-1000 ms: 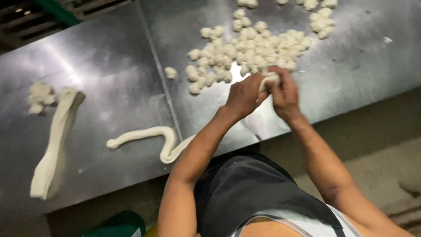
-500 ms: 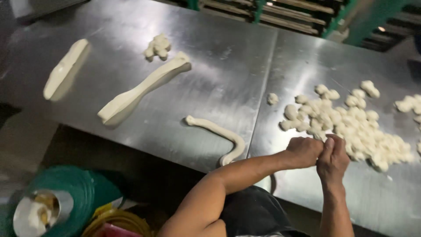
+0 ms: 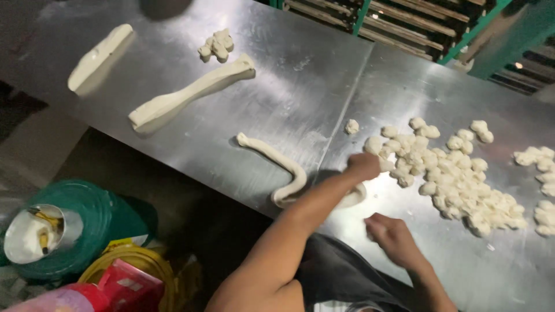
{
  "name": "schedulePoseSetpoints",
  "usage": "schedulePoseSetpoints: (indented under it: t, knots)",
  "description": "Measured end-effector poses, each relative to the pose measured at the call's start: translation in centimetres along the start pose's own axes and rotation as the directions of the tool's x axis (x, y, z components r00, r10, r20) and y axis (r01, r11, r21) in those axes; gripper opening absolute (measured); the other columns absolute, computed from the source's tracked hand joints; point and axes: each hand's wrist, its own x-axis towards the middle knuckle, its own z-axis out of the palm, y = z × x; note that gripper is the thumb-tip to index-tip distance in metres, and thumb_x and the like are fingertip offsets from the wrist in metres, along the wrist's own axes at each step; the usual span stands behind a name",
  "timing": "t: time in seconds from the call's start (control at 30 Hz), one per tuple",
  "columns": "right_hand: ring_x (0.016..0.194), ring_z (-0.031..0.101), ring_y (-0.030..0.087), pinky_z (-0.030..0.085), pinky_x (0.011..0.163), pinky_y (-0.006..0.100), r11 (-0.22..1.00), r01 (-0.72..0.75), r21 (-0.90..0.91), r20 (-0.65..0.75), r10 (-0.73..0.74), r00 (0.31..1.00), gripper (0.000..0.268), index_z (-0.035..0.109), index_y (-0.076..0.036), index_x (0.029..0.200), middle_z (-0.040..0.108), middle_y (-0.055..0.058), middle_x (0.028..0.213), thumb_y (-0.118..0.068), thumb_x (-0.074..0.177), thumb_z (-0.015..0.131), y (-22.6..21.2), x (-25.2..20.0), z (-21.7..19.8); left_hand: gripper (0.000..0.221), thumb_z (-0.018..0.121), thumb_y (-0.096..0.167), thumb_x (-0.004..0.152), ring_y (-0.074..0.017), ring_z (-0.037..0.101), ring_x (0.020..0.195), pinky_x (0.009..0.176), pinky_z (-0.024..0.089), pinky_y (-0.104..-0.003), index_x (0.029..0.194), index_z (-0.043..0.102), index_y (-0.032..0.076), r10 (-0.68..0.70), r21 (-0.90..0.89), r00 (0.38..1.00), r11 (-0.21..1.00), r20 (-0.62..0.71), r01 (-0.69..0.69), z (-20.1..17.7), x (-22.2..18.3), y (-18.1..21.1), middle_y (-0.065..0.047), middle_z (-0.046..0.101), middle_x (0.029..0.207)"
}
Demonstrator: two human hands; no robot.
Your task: The recorder is stretching long strips of dough and breaking them into small uniform pieces on a bakery table.
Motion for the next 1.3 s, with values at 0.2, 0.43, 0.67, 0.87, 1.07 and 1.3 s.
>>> schedulePoseSetpoints:
  t: [0.2, 0.43, 0.67, 0.87, 1.07, 1.3]
  knots:
    - [0.076, 0.067, 0.026, 0.053, 0.067, 0.035, 0.594, 0.326, -0.735, -0.179, -0.634, 0.752, 0.033, 0.073, -0.006, 0.108, 0.071, 0.019, 0.096, -0.027, 0.081, 0.076, -4.0, 0.1, -3.2, 0.07, 0.062, -0.004, 0.079, -0.0415, 0.054, 0.13, 0.101, 0.049, -0.049, 0.147, 0.045, 0.005, 0.049, -0.206, 0.998, 0.977, -0.044, -0.057, -4.2, -5.9, 2.0, -0.025, 0.05, 0.143]
    - [0.08, 0.066, 0.017, 0.053, 0.073, 0.029, 0.975, 0.169, -0.144, -0.295, -0.205, 0.933, 0.027, 0.072, -0.005, 0.124, 0.073, 0.011, 0.096, -0.017, 0.099, 0.072, 0.7, 0.5, -6.3, 0.053, 0.069, 0.016, 0.081, -0.0374, 0.063, 0.118, 0.097, 0.053, -0.043, 0.13, 0.054, 0.003, 0.267, -0.535, 0.918, 0.751, -0.292, -0.388, -5.0, -9.5, 6.1, -0.021, 0.064, 0.125]
    - [0.088, 0.067, 0.015, 0.056, 0.08, 0.029, 0.99, 0.124, 0.062, -0.5, -0.077, 0.863, 0.029, 0.07, -0.001, 0.119, 0.071, 0.003, 0.099, -0.025, 0.111, 0.057, 1.3, -0.6, -5.5, 0.036, 0.064, 0.039, 0.089, -0.0379, 0.072, 0.093, 0.083, 0.056, -0.048, 0.104, 0.071, 0.007, 0.217, -0.441, 0.974, 0.881, 0.06, -0.169, -5.1, -10.6, 10.9, -0.019, 0.075, 0.095]
    - [0.084, 0.064, 0.023, 0.051, 0.077, 0.042, 0.948, -0.06, -0.312, -0.698, -0.186, 0.692, 0.036, 0.069, -0.002, 0.107, 0.068, 0.015, 0.091, -0.03, 0.118, 0.048, 1.7, -0.6, -2.2, 0.025, 0.062, 0.025, 0.087, -0.0396, 0.075, 0.088, 0.077, 0.058, -0.051, 0.098, 0.074, 0.006, 0.318, -0.264, 0.944, 0.921, 0.088, -0.285, -8.0, -11.9, 12.3, -0.02, 0.076, 0.09]
    - [0.063, 0.056, 0.022, 0.047, 0.062, 0.043, 0.99, -0.132, -0.039, -0.735, 0.061, 0.675, 0.038, 0.067, 0.0, 0.091, 0.063, 0.014, 0.07, -0.031, 0.109, 0.054, 4.6, 1.1, 1.5, 0.021, 0.06, 0.021, 0.089, -0.0347, 0.076, 0.082, 0.069, 0.059, -0.048, 0.087, 0.078, 0.01, 0.408, 0.015, 0.913, 0.913, 0.0, -0.408, -6.3, -9.1, 7.1, -0.015, 0.076, 0.086]
    - [0.062, 0.059, 0.02, 0.051, 0.061, 0.032, 0.949, 0.163, -0.27, -0.173, -0.214, 0.961, 0.017, 0.071, -0.005, 0.093, 0.062, 0.006, 0.068, -0.022, 0.096, 0.07, -4.8, -1.4, 5.6, 0.031, 0.072, 0.01, 0.079, -0.0395, 0.068, 0.108, 0.086, 0.056, -0.048, 0.109, 0.07, 0.004, 0.048, -0.049, 0.991, 0.998, 0.122, -0.042, -6.8, -4.0, -1.5, -0.022, 0.069, 0.116]
